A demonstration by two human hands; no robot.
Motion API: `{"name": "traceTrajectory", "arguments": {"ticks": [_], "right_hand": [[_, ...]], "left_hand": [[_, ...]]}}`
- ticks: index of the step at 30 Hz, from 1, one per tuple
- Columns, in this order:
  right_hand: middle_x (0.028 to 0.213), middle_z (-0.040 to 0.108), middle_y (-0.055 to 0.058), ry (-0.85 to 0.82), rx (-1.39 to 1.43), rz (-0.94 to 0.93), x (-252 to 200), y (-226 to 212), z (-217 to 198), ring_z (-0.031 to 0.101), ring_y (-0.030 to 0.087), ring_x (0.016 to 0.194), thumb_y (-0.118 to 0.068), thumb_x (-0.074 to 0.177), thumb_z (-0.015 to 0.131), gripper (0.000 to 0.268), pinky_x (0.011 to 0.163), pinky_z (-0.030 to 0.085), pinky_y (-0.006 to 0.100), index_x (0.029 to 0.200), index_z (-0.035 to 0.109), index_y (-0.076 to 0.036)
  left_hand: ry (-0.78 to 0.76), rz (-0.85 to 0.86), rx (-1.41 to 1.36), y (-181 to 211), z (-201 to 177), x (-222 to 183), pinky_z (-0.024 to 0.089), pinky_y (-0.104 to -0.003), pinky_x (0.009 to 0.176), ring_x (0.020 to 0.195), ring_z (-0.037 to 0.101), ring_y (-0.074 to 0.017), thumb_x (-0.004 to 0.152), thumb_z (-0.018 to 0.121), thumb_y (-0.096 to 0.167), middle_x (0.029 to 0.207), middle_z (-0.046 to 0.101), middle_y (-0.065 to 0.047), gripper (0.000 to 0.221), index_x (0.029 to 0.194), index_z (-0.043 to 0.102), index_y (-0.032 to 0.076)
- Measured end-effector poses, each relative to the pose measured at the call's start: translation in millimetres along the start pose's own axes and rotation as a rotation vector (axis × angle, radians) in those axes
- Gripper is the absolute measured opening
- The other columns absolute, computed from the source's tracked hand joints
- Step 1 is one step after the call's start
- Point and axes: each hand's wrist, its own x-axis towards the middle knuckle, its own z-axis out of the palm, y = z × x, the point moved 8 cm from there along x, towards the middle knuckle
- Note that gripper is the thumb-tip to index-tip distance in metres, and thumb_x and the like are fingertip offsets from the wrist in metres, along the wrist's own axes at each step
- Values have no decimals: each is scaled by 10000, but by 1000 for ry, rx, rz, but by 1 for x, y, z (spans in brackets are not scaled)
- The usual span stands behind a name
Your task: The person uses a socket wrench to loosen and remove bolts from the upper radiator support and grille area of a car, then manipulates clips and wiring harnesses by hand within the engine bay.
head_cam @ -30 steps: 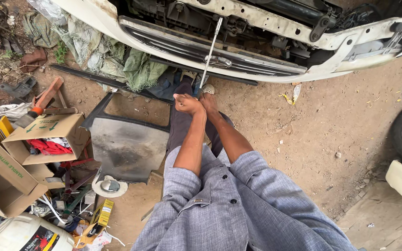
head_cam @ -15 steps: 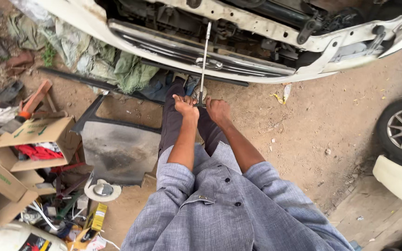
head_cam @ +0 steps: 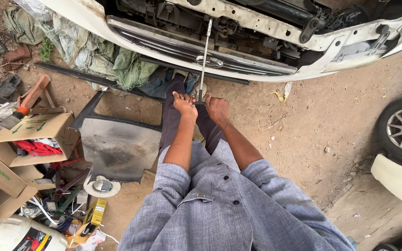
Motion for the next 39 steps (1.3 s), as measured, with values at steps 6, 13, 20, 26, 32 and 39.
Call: {"name": "traceTrajectory", "arguments": {"ticks": [6,13,20,26,32,39], "right_hand": [[547,630,223,-4,-46,15,-24,-3,7,637,412,474,-295,987,599,487,467,525,508,571,672,-50],[539,616,222,-144,29,145,-6,10,24,631,378,437,-324,1047,539,562,467,517,505,592,663,-19],[588,636,243,-44,19,96,11,10,9,643,423,508,-334,1018,560,517,494,527,515,626,695,-26],[657,653,276,-99,95,204,11,15,9,670,462,625,-386,1012,566,516,610,543,544,685,730,-22],[697,654,282,-180,241,370,14,36,46,685,454,670,-421,994,561,516,682,544,541,705,725,-26],[657,663,242,-364,374,396,15,44,71,689,414,652,-430,965,614,530,683,535,526,658,703,-8]], "left_hand": [[52,-31,-6,-3,-31,-2,318,-347,491,477,269,-164,1096,380,489,556,271,-3,494,716,357,174],[-7,-21,-19,2,-15,8,364,-349,514,485,266,-166,1097,388,487,561,270,-4,499,723,345,160],[24,-101,6,-2,3,7,388,-345,535,502,279,-168,1097,362,506,579,298,-9,504,733,364,157],[-37,-60,5,-2,-1,16,393,-354,534,485,295,-169,1098,370,484,562,304,-12,493,731,361,156],[-164,32,61,8,4,10,425,-372,552,477,328,-167,1097,411,470,565,330,-17,482,741,372,147],[-269,280,218,37,28,-48,480,-383,565,481,359,-157,1102,439,424,562,366,-34,502,710,342,125]]}}
